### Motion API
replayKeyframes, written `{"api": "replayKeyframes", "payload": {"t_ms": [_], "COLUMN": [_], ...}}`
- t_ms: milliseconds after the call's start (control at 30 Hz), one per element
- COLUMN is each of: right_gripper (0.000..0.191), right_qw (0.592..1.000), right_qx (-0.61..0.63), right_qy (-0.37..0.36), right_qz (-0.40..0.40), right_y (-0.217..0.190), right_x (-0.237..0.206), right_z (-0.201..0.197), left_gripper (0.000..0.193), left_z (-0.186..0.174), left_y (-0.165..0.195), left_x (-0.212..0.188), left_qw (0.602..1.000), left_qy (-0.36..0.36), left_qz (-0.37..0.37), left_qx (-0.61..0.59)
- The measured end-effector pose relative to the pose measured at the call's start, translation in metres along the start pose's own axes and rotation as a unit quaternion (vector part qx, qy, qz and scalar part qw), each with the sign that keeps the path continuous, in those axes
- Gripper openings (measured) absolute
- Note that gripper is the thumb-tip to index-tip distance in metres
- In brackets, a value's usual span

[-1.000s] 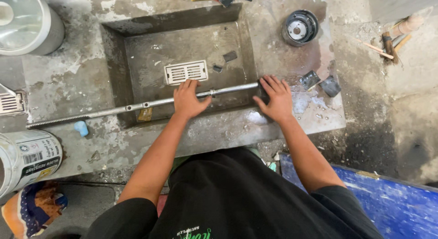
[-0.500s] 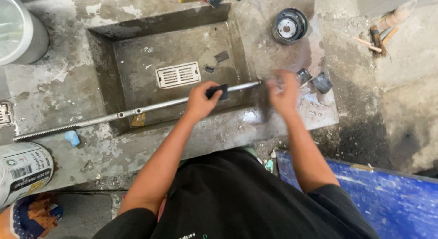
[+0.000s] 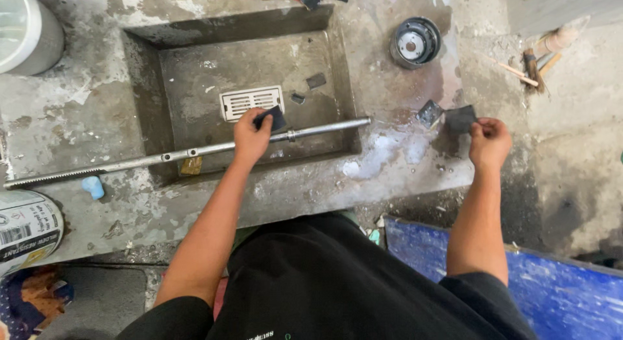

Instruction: The person scrubs a long metal rod with a small abrasive pad in a concrete sink, then rinses their hands under running water. They continue scrubbing the rod with the pad, focusing on different sections along its length.

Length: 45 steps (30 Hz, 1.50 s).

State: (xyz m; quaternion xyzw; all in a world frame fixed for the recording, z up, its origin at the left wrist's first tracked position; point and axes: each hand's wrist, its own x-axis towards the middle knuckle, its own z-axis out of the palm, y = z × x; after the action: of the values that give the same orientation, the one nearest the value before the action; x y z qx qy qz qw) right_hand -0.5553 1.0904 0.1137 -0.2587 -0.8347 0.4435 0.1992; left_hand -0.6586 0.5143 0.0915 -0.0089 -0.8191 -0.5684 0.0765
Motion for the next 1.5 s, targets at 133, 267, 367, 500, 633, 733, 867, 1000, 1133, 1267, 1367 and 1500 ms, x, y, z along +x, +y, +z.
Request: {"api": "replayKeyframes", "payload": {"t_ms": [133,267,367,500,633,733,867,1000,1133,1267,1367,1500], "right_gripper": [0.021,0.032,0.039,0.053,0.052,0.048,0.038,0.029,0.022,0.026,0.032,0.040], "right_qw": [0.979,0.986,0.928,0.962,0.929,0.944,0.948,0.905,0.845,0.900,0.872,0.765], "right_qx": [0.173,-0.143,-0.321,-0.257,-0.333,-0.270,-0.025,0.139,0.371,0.216,-0.187,-0.382], "right_qy": [-0.044,-0.026,0.037,-0.077,-0.125,-0.181,-0.297,-0.370,-0.310,-0.363,-0.382,-0.403], "right_qz": [0.099,-0.080,-0.185,-0.055,-0.104,-0.059,0.115,0.157,0.227,0.105,-0.241,-0.328], "right_y": [-0.009,-0.024,-0.036,-0.035,-0.030,-0.051,-0.118,-0.197,-0.251,-0.264,-0.251,-0.232], "right_x": [0.002,-0.016,-0.023,-0.005,0.024,0.037,0.048,0.068,0.085,0.040,-0.003,-0.029], "right_z": [0.027,0.063,0.076,0.077,0.079,0.093,0.137,0.212,0.281,0.335,0.352,0.365], "left_gripper": [0.015,0.015,0.013,0.011,0.011,0.011,0.011,0.011,0.011,0.011,0.010,0.010], "left_z": [-0.024,-0.027,-0.027,-0.032,-0.037,-0.039,-0.037,-0.031,-0.027,-0.029,-0.034,-0.041], "left_y": [0.010,0.035,0.050,0.054,0.047,0.044,0.046,0.050,0.052,0.050,0.048,0.044], "left_x": [0.001,-0.007,-0.012,-0.012,-0.010,-0.010,-0.012,-0.014,-0.017,-0.015,-0.011,-0.006], "left_qw": [0.992,0.979,0.965,0.960,0.959,0.957,0.953,0.950,0.950,0.952,0.953,0.956], "left_qy": [0.020,0.002,-0.026,-0.023,-0.014,-0.011,-0.031,-0.030,-0.040,-0.037,-0.038,-0.050], "left_qz": [-0.007,0.042,0.055,0.074,0.073,0.088,0.086,0.084,0.075,0.076,0.069,0.045], "left_qx": [0.125,0.202,0.255,0.268,0.275,0.278,0.290,0.298,0.299,0.295,0.293,0.284]}}
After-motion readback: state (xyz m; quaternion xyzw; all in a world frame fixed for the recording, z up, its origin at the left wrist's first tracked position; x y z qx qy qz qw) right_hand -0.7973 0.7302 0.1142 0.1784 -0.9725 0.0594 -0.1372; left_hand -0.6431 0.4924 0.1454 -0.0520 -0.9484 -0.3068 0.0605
